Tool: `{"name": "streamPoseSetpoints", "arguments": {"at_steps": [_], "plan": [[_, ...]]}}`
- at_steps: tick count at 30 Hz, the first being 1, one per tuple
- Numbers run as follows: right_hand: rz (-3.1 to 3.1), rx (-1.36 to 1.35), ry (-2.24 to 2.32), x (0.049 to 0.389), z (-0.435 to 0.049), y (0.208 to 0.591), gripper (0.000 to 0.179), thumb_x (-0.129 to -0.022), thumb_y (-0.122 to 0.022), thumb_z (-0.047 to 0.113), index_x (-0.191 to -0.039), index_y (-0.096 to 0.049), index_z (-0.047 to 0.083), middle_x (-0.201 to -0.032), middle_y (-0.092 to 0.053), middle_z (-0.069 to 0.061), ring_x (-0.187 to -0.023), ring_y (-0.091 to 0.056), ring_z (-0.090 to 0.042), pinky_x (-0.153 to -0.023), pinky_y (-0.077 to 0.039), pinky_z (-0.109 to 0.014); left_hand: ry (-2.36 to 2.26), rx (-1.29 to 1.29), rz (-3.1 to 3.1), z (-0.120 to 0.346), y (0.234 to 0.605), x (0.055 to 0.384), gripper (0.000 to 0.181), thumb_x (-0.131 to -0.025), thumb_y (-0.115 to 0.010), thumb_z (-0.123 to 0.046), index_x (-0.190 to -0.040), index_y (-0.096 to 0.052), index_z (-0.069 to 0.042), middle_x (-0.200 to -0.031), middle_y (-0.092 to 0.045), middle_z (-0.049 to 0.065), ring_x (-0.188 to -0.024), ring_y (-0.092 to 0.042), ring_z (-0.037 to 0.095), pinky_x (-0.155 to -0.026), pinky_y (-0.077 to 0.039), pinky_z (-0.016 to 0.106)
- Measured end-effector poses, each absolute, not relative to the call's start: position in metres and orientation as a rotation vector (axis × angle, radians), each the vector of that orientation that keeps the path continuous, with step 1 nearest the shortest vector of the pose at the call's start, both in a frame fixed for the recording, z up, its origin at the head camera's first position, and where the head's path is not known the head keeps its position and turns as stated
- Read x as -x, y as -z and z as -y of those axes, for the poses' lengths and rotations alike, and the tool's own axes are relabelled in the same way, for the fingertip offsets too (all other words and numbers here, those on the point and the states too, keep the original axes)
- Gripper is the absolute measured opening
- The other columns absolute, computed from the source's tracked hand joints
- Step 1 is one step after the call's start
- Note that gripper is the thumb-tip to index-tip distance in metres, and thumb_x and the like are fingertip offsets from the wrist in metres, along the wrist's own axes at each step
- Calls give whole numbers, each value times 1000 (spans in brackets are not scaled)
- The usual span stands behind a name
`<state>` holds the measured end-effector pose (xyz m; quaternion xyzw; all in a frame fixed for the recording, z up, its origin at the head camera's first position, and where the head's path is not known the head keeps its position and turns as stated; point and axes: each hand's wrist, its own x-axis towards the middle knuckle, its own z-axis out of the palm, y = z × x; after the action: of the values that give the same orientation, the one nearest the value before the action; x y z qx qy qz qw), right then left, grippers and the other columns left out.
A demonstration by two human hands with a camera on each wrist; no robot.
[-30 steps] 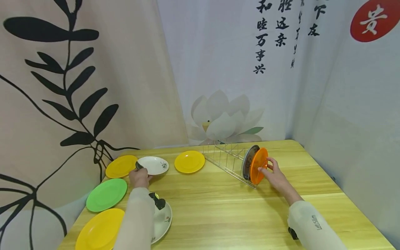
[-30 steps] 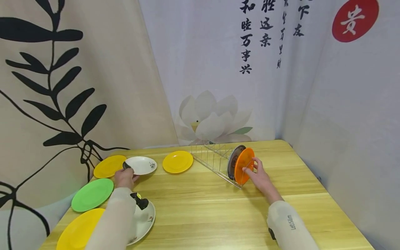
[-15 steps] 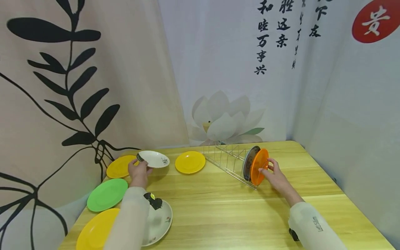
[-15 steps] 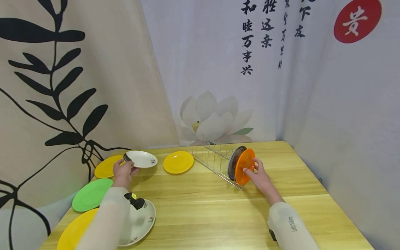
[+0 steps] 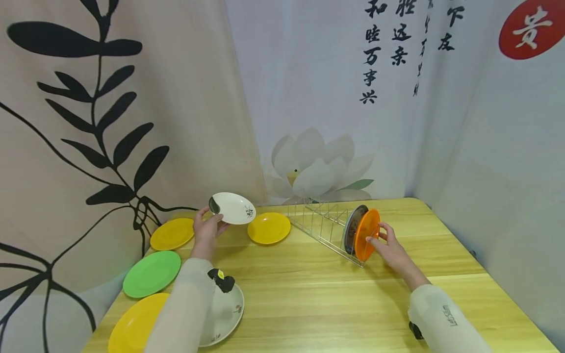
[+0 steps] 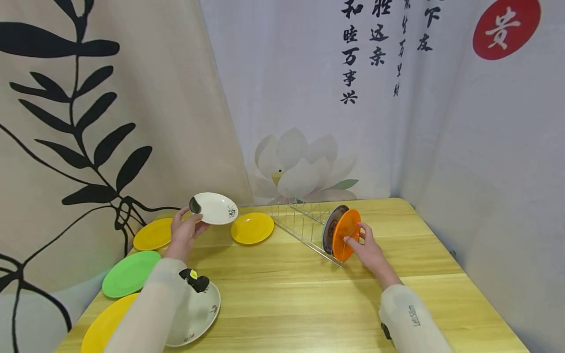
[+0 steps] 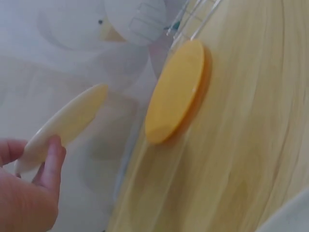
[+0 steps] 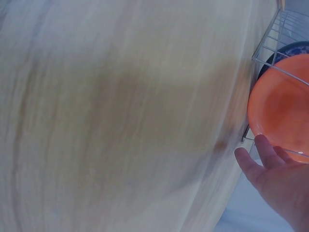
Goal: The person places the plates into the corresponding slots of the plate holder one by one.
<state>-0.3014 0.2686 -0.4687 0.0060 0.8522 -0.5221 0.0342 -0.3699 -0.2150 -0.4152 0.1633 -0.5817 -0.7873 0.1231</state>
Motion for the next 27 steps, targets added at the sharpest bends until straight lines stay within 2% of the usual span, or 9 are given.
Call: {"name": "streamPoseSetpoints", "arguments": {"at_steps": [4,11,20,27], "plan": [[-2620,-19,1604,303,-269,470,81,-102,-51,46,-156,-2,12,-156,-17,-35,-137,-27,-57,-109,-21,-71,2348,-403,1682,206,410,371,63,-95,-57,4,-150,-27,-9,-125,-52,21,-84,-70,18,-95,-52,43],[-2614,18,1638,304,-270,471,81,-102,-52,43,-156,-1,11,-155,-16,-36,-137,-28,-55,-110,-24,-68,2441,-351,1686,189,402,373,60,-94,-59,3,-146,-31,-9,-128,-53,18,-99,-68,24,-94,-53,42],[-2608,3,1625,307,-270,471,83,-101,-51,46,-157,1,12,-156,-15,-35,-137,-28,-55,-109,-25,-68,2454,-266,1751,163,389,377,58,-95,-60,2,-146,-36,-9,-133,-52,19,-99,-67,25,-95,-52,43],[-2606,-1,1624,305,-271,473,81,-102,-51,45,-157,0,13,-156,-15,-34,-138,-27,-55,-110,-23,-69,2473,-173,1780,139,389,377,54,-94,-62,3,-142,-38,-7,-127,-55,18,-91,-68,23,-84,-58,38]]}}
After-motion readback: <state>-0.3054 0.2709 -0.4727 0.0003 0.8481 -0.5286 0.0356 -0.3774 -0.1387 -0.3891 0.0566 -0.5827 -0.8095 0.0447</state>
